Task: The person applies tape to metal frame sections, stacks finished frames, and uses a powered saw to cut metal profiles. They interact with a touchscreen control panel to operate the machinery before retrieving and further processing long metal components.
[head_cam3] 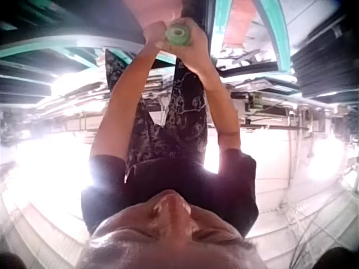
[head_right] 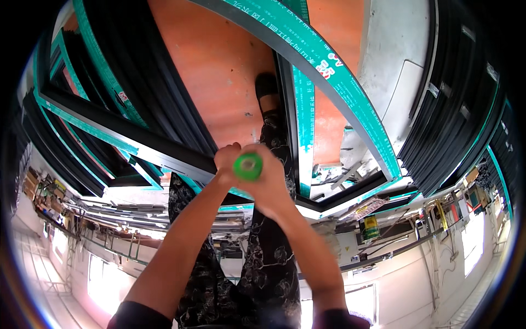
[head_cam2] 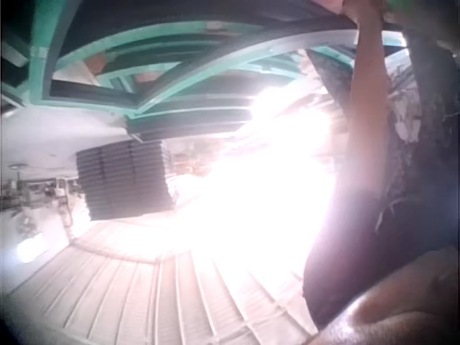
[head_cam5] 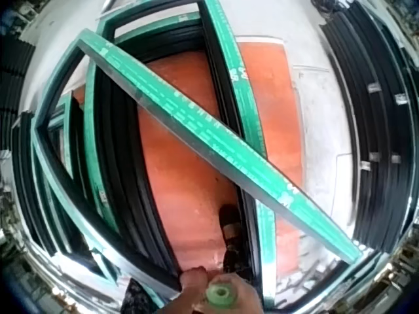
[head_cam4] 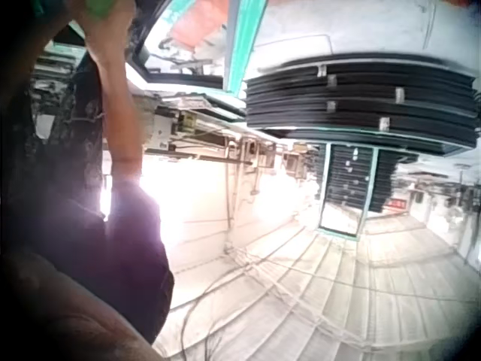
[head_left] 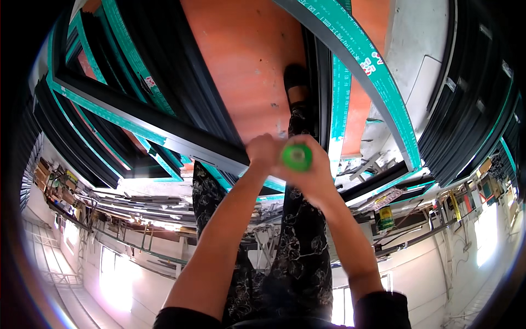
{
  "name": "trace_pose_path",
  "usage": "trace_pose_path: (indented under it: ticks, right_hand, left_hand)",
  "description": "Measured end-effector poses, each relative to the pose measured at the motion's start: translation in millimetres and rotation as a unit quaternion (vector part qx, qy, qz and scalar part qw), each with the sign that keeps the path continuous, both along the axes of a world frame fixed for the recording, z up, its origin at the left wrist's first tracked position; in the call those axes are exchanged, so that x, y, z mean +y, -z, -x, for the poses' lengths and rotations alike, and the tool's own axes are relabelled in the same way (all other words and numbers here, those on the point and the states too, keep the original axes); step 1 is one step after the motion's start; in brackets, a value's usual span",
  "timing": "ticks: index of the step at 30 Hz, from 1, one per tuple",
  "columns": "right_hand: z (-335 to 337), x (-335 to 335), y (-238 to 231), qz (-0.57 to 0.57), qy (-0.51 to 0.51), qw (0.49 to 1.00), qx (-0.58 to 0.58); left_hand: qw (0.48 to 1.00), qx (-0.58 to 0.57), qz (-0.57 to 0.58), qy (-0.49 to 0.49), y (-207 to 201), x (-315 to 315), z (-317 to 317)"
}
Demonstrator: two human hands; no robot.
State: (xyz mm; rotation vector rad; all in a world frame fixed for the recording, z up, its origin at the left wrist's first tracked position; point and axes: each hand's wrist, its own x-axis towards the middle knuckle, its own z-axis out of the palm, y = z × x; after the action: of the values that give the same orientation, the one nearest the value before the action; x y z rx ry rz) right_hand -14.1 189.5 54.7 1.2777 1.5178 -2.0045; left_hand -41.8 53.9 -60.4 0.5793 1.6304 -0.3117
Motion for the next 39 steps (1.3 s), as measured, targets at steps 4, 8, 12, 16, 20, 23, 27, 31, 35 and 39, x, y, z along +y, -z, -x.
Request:
trace_pose_path:
  ticks: [4,8,12,16,20,23,27,31,35,39]
  right_hand:
    - [36,55,-60,0.110,0.213,0.970,0.038]
    - [4,62,-42,-0.006,0.231,0.969,-0.086]
    - [-14,57,-58,0.020,0.190,0.975,-0.114]
    - [-17,41,-57,0.219,0.299,0.925,-0.084]
    - [14,11,-66,0.404,0.420,0.808,-0.081]
    - [38,-6,-91,0.387,0.456,0.798,-0.077]
    - [76,-27,-138,0.374,0.485,0.790,-0.018]
    - [91,-46,-170,0.263,0.417,0.864,0.106]
    - [105,-51,-195,0.357,0.511,0.779,0.075]
    - [100,-35,-201,0.362,0.503,0.780,0.082]
  left_hand:
    - [0.967,0.107,-0.169,0.159,49,-31,-16]
    - [0.984,0.031,0.116,0.130,87,-80,9]
    - [0.979,0.120,0.065,0.149,98,-96,101]
    - [0.985,0.085,-0.141,-0.052,42,-55,141]
    - [0.892,0.075,-0.357,-0.267,-55,-35,146]
    - [0.864,0.047,-0.387,-0.319,-149,-11,146]
    - [0.847,0.058,-0.457,-0.266,-247,-6,159]
    - [0.830,0.157,-0.473,-0.250,-311,7,171]
    - [0.822,0.099,-0.454,-0.329,-328,5,193]
    - [0.854,0.113,-0.450,-0.235,-345,30,202]
